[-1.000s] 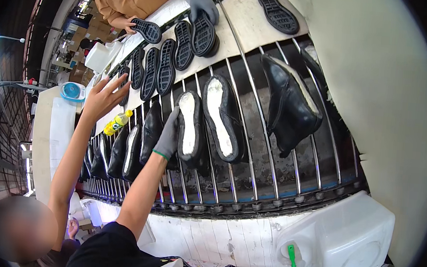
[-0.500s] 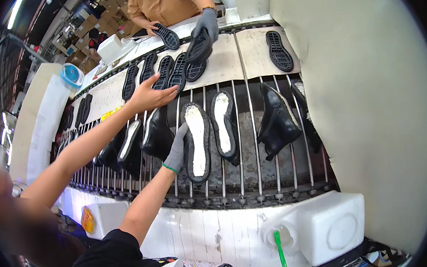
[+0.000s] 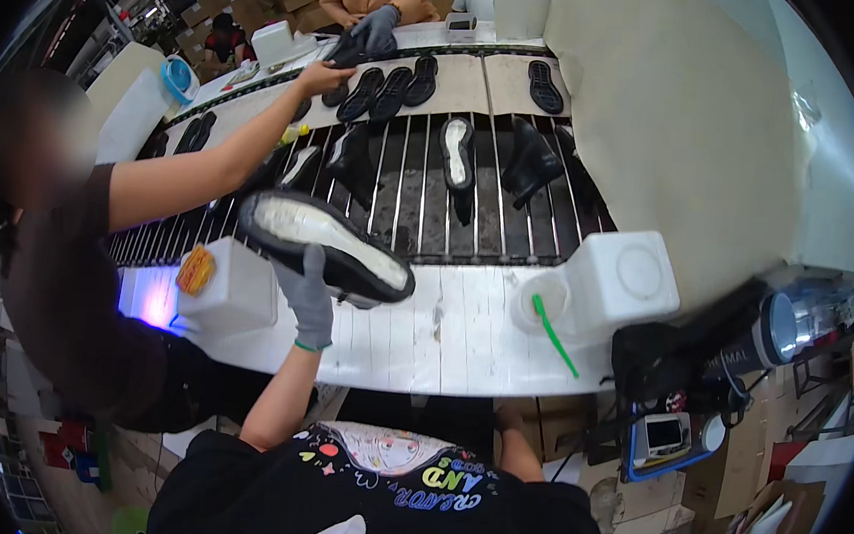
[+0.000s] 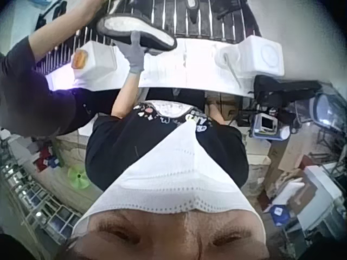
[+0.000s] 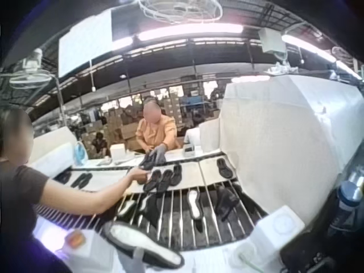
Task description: Applying adhesive to the outsoles and side surfaces of black shoes using a small brush on an assembly line.
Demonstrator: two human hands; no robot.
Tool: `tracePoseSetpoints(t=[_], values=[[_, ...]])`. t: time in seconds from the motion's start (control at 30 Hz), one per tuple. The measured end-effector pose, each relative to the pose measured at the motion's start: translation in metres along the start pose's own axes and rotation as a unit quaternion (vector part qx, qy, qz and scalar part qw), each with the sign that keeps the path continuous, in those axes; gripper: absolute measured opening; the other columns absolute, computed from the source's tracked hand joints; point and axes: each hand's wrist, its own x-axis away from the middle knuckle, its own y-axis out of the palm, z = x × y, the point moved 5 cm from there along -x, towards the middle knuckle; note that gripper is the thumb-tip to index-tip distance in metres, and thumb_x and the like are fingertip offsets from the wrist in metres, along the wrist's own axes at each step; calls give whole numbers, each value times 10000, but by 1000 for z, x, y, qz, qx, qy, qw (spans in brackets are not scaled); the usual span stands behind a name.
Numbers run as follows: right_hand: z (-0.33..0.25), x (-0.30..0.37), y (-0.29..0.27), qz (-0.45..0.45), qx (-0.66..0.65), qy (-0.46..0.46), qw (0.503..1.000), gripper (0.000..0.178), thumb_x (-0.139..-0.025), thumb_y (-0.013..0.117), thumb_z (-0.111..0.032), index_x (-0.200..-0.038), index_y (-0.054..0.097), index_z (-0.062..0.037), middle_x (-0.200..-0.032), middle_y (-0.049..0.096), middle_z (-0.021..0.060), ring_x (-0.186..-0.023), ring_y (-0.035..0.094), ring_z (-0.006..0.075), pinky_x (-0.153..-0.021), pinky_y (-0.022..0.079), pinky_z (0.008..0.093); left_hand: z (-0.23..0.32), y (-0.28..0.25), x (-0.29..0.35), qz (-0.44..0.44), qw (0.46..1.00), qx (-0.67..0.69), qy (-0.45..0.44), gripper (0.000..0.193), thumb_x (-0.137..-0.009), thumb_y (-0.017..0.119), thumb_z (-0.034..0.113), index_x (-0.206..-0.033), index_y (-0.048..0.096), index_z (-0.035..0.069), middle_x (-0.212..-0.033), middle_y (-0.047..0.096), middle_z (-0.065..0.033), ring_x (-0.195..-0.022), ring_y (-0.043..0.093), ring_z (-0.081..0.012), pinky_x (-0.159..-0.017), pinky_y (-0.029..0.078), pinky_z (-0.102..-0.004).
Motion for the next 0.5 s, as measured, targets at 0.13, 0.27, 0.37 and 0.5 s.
tracePoseSetpoints(t=[0.13,0.27,0.37,0.5], values=[[-18,18,-22,62,137,-70,986,350,-841,505,-300,-1022,694,-66,-1109,643,164,-1052,609,337,-916,470,419,-6,-34,73,-87,995,-55,1,881,-673,821,110,-1363,290,-25,-1305,444,-152,-1145,502,-230,-1014,402,-359],[-75,72,-57,-43,354,-161,920,254,-746,599,-147,-947,715,-43,-1052,665,163,-1000,637,308,-825,511,447,-17,-24,101,-187,967,-67,158,1009,-613,842,122,-1401,221,17,-1336,404,-127,-1177,481,-246,-1024,394,-351],[-134,157,-99,-87,340,-234,907,293,-786,636,-282,-946,709,-47,-1000,671,178,-945,642,333,-801,514,423,-35,-11,92,-185,958,-144,165,910,-629,820,149,-1353,289,7,-1239,479,-149,-1150,497,-261,-1000,406,-343],[-201,279,-176,-108,74,-480,867,350,-879,583,-334,-1041,660,-33,-1006,666,161,-937,630,300,-862,474,358,-49,-21,72,-137,986,-90,9,819,-625,825,179,-1280,376,-21,-1202,514,-147,-1113,537,-242,-960,451,-333]])
